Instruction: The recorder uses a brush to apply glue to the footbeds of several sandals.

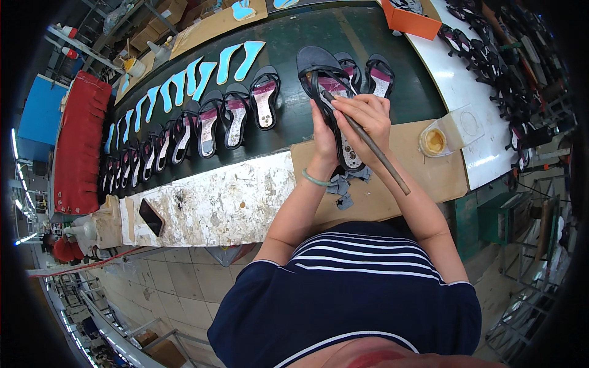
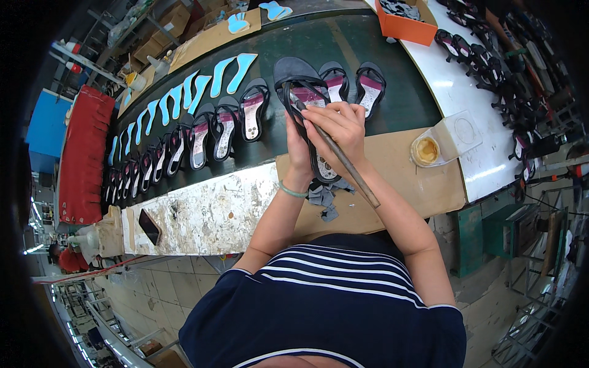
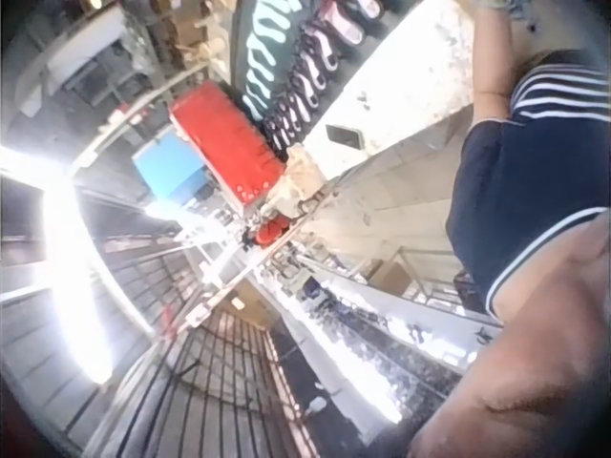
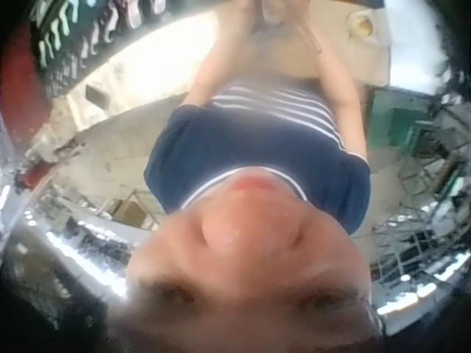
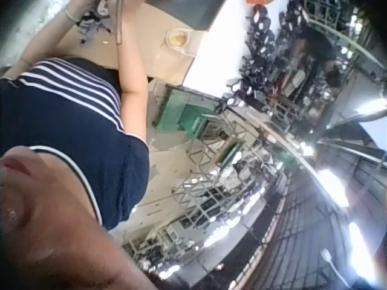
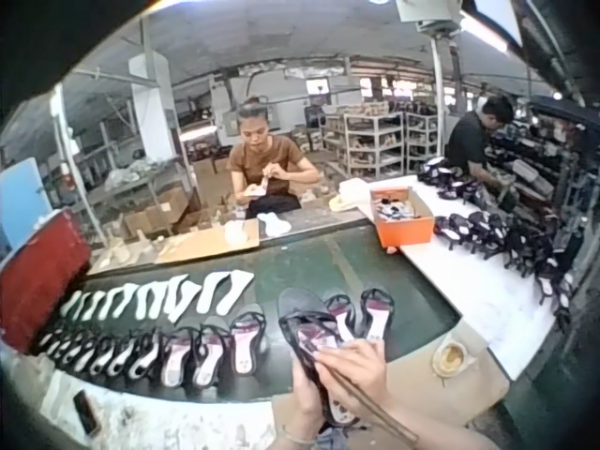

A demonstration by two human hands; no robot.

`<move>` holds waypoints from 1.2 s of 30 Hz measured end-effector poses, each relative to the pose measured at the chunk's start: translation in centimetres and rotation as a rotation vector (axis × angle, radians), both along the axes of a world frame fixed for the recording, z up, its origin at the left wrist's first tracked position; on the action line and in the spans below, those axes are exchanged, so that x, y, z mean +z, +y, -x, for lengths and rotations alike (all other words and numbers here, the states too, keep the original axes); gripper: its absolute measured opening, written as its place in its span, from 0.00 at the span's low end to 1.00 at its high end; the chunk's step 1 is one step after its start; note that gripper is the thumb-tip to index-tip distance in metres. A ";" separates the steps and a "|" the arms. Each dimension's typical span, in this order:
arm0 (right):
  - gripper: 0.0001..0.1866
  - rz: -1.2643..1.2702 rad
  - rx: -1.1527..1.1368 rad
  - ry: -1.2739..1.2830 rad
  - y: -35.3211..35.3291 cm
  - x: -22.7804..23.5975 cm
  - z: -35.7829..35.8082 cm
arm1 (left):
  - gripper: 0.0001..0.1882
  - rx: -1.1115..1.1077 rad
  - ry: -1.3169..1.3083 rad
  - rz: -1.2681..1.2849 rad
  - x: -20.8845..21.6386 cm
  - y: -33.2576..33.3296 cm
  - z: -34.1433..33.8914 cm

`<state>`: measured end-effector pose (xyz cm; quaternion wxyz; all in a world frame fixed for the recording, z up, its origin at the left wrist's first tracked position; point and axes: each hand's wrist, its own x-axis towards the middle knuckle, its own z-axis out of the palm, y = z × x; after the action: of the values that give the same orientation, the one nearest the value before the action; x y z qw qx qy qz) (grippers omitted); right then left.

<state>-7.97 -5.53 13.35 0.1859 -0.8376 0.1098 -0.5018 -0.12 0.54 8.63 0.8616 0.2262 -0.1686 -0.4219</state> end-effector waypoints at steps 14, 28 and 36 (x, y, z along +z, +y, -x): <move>0.09 -0.099 0.186 0.154 -4.0 3.2 0.9 | 0.29 -0.121 -0.016 0.008 0.4 0.4 -0.3; 0.06 -0.146 0.232 0.201 -4.4 5.0 3.1 | 0.35 -0.068 -0.005 -0.098 0.8 0.0 -0.1; 0.11 0.058 -0.003 0.001 -0.5 1.9 1.5 | 0.27 0.002 -0.101 0.043 0.2 0.1 -0.8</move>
<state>-9.48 -6.05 15.20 0.1609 -0.8428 0.0963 -0.5045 0.66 0.63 8.83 0.8570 0.2291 -0.2206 -0.4055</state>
